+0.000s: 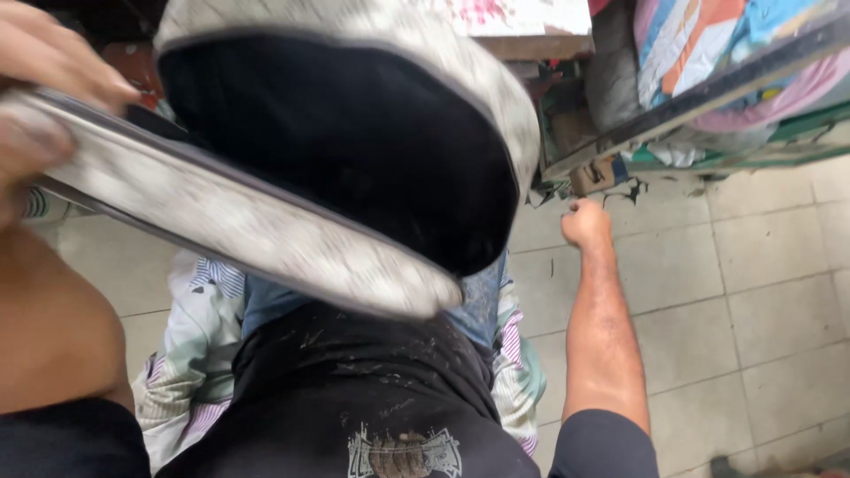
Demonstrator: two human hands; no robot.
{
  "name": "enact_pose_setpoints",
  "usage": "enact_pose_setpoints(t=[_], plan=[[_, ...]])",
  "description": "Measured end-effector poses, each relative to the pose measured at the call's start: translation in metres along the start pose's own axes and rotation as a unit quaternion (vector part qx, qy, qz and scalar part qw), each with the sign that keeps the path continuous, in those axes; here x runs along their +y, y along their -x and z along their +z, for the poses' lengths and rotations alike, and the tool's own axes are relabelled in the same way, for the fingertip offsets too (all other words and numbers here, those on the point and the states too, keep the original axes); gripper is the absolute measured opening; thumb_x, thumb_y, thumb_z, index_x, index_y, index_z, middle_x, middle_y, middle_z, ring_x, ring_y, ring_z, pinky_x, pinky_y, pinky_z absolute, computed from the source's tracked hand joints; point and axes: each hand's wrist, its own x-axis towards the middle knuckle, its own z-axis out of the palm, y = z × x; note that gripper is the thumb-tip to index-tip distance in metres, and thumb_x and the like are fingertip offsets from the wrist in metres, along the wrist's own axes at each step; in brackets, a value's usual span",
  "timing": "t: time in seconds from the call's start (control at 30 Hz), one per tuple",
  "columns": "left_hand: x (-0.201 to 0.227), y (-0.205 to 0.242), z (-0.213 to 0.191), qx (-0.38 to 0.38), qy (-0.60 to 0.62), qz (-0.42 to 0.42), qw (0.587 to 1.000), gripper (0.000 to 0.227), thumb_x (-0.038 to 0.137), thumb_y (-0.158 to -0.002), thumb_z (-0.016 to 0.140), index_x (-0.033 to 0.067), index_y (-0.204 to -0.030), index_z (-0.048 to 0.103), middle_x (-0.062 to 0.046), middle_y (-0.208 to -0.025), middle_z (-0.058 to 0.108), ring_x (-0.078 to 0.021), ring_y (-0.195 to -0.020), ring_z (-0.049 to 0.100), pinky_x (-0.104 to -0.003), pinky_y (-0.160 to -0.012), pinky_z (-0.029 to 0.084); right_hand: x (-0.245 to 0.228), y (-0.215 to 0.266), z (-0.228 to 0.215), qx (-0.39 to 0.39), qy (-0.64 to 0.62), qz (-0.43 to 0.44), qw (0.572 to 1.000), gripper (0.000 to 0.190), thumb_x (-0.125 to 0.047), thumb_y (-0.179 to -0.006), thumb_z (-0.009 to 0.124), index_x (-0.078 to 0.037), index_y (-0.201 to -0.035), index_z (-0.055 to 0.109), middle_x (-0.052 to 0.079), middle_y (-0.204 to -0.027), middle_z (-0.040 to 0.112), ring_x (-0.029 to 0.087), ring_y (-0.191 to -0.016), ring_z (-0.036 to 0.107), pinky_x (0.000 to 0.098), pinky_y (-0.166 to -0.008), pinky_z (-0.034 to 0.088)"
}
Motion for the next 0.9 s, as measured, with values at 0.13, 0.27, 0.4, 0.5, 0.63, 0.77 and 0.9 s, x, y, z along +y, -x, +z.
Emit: enact_pose_setpoints(t=[0.13,0.27,0.4,0.5,0.63,0.77,0.9], plan=[[0.162,-0.078,0.057,0.217,-0.009,-0.153,0.964,0.020,0.013,-0.096,0.054,0.0022,-0.079,0.057,-0.006,-0.074,0.054,-0.0168,-0.065,0.047,-0.030,-0.065,0.034,-0.030,-0.009,-0.001,0.032,-0.206,-0.062,0.976,0.070,-0.031,-0.087,0.066,-0.007,-0.150,0.048,0.021,-0.137,0.063,0.029,-0.124,0.062,0.0408,-0.103,0.045],[0.104,-0.120,0.077,0.400,-0.056,-0.152,0.902,0.032,0.014,-0.108,0.070,0.0059,-0.079,0.059,-0.001,-0.073,0.051,-0.0121,-0.069,0.044,-0.030,-0.063,0.035,-0.079,0.047,-0.011,0.008,-0.255,-0.166,0.953,0.070,-0.031,-0.079,0.073,-0.005,-0.141,0.055,0.019,-0.130,0.067,0.027,-0.119,0.065,0.0413,-0.100,0.050],[0.073,-0.155,0.067,0.379,-0.019,-0.180,0.908,0.053,0.065,-0.091,0.060,0.0124,-0.082,0.055,0.000,-0.079,0.051,-0.0137,-0.071,0.047,-0.031,-0.059,0.038,-0.136,0.113,-0.015,-0.043,-0.397,-0.247,0.883,0.070,-0.030,-0.061,0.091,0.000,-0.121,0.070,0.016,-0.114,0.077,0.024,-0.107,0.072,0.0427,-0.093,0.060],[0.057,-0.152,0.067,0.275,-0.098,-0.153,0.944,0.069,0.076,-0.080,0.060,0.0112,-0.102,0.058,-0.007,-0.101,0.052,-0.0209,-0.092,0.048,-0.038,-0.077,0.045,-0.147,0.108,-0.001,-0.027,-0.487,-0.251,0.836,0.074,-0.016,-0.057,0.091,0.003,-0.124,0.065,0.016,-0.118,0.074,0.025,-0.109,0.068,0.0432,-0.096,0.058],[0.007,-0.127,0.071,0.150,-0.093,-0.257,0.950,0.073,0.039,-0.071,0.095,0.0147,-0.124,0.053,-0.014,-0.128,0.048,-0.0314,-0.119,0.050,-0.046,-0.096,0.045,-0.145,0.093,-0.002,-0.073,-0.565,-0.172,0.804,0.049,0.011,-0.068,0.076,0.009,-0.116,0.067,0.023,-0.113,0.074,0.038,-0.103,0.071,0.0513,-0.090,0.059],[0.016,-0.132,0.086,0.156,0.036,-0.374,0.913,0.036,0.026,-0.083,0.079,0.0129,-0.113,0.064,-0.006,-0.110,0.068,-0.0229,-0.100,0.065,-0.040,-0.086,0.052,-0.184,0.114,-0.073,-0.098,-0.457,-0.019,0.884,0.105,0.000,-0.064,0.080,-0.009,-0.159,0.034,0.014,-0.156,0.050,0.034,-0.141,0.050,0.0460,-0.118,0.040],[0.017,-0.140,0.103,0.158,0.139,-0.393,0.895,0.009,0.009,-0.088,0.069,0.0122,-0.094,0.062,-0.001,-0.094,0.066,-0.0148,-0.084,0.064,-0.031,-0.074,0.057,-0.141,0.072,-0.070,-0.059,-0.460,0.016,0.886,0.092,0.006,-0.057,0.077,0.001,-0.145,0.053,0.021,-0.139,0.061,0.038,-0.131,0.057,0.0553,-0.106,0.046]])
